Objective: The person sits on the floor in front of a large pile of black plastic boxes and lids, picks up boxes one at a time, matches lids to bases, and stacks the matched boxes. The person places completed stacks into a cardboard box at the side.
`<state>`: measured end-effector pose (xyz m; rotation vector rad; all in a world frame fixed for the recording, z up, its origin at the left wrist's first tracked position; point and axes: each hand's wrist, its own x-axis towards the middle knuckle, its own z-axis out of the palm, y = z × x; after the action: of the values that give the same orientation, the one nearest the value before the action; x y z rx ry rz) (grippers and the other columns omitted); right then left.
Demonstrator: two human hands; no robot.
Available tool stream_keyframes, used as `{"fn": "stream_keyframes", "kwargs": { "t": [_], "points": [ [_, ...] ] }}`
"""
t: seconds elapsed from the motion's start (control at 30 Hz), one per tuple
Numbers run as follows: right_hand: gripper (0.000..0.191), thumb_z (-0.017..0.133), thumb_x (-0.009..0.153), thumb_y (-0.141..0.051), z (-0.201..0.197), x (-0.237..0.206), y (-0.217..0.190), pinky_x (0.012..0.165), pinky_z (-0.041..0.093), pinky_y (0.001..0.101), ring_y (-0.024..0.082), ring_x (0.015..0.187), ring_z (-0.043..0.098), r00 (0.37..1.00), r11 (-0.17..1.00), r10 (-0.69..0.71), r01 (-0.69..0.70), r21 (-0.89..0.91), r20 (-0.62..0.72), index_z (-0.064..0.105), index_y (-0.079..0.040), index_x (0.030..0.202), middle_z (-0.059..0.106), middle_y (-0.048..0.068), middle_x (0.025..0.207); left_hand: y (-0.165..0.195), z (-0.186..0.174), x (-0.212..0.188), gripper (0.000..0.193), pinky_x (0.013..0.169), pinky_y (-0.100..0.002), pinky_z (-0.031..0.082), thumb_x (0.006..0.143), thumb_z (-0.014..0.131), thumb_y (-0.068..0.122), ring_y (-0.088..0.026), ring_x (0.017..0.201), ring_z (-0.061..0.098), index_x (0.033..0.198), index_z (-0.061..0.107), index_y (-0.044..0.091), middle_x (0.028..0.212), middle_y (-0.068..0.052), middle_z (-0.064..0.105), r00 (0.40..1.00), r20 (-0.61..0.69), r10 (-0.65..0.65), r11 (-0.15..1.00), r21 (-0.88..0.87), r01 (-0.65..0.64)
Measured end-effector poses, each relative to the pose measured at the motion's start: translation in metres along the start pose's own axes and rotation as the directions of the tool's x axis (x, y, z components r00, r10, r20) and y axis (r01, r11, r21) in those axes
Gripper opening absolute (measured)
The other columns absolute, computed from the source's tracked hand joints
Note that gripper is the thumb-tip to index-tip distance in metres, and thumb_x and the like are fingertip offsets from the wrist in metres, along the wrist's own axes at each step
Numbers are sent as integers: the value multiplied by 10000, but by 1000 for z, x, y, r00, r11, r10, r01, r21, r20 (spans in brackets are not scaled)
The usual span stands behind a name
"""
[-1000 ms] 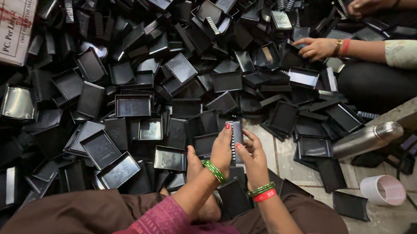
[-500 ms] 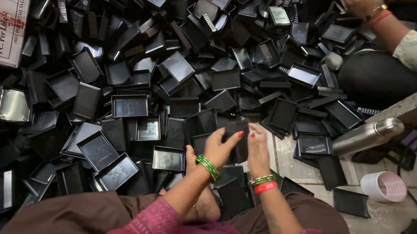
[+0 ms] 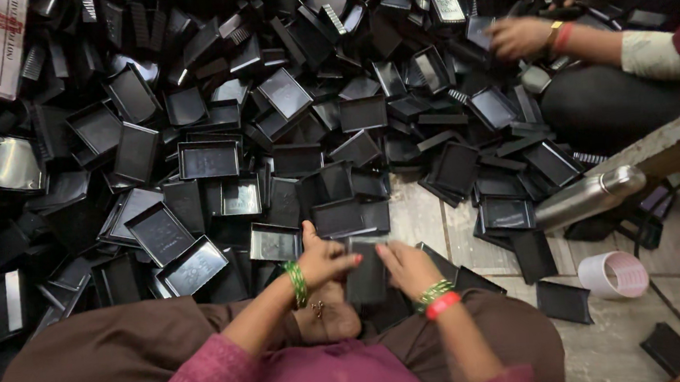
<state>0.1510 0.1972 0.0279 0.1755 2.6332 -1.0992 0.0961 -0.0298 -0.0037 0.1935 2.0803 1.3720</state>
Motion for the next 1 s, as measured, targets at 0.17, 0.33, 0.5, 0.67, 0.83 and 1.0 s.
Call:
{"fn": "stream_keyframes", "kwargs": {
  "t": [0.17,0.33,0.5,0.67,0.83,1.0],
  "points": [
    [421,678,884,-424,-52,-38,43,815,585,324,189,924,787,982,996,-41,26,84,186,694,-116,1170,809,82,982,-11,15,-41,487,857,-341,530,822,809,417,-232,940,688,1090,732,17,989,-150,727,995,97,30,934,353,-63],
    [456,679,908,-440,-114,-41,124,812,547,349,205,860,718,941,983,180,-185,10,-288,716,-92,1200,771,113,942,-5,-2,-35,537,1007,-378,526,792,818,434,-304,1107,717,1186,726,81,1137,-202,741,996,-94,4,924,380,32],
    [491,758,898,-486,-162,-11,179,741,560,448,289,764,706,817,883,460,-460,88,-347,799,-12,1020,760,171,827,-17,6,-26,337,903,-384,561,828,780,370,-280,983,739,1059,761,125,1000,-136,764,970,-221,98,934,357,-13],
    [527,840,769,-480,-139,30,160,919,556,421,332,974,747,870,926,294,-361,-107,-395,789,-38,1052,778,195,1008,-39,20,-27,198,782,-412,566,828,773,311,-287,880,729,887,772,122,929,-100,753,907,-310,284,891,435,-131],
    [525,841,759,-472,-137,42,155,907,549,428,343,981,731,849,937,239,-330,-119,-471,792,-54,1073,767,183,1025,-41,20,-25,166,752,-431,553,841,760,306,-307,852,707,852,758,139,862,-101,741,800,-376,467,809,547,-215],
    [187,774,979,-191,-207,-29,208,747,516,340,202,830,668,536,964,-20,-213,-158,-844,828,-12,974,741,118,942,-32,20,-26,176,766,-419,556,854,746,342,-281,841,712,838,759,166,810,-76,735,894,-342,289,852,518,-77]
  ]
}}
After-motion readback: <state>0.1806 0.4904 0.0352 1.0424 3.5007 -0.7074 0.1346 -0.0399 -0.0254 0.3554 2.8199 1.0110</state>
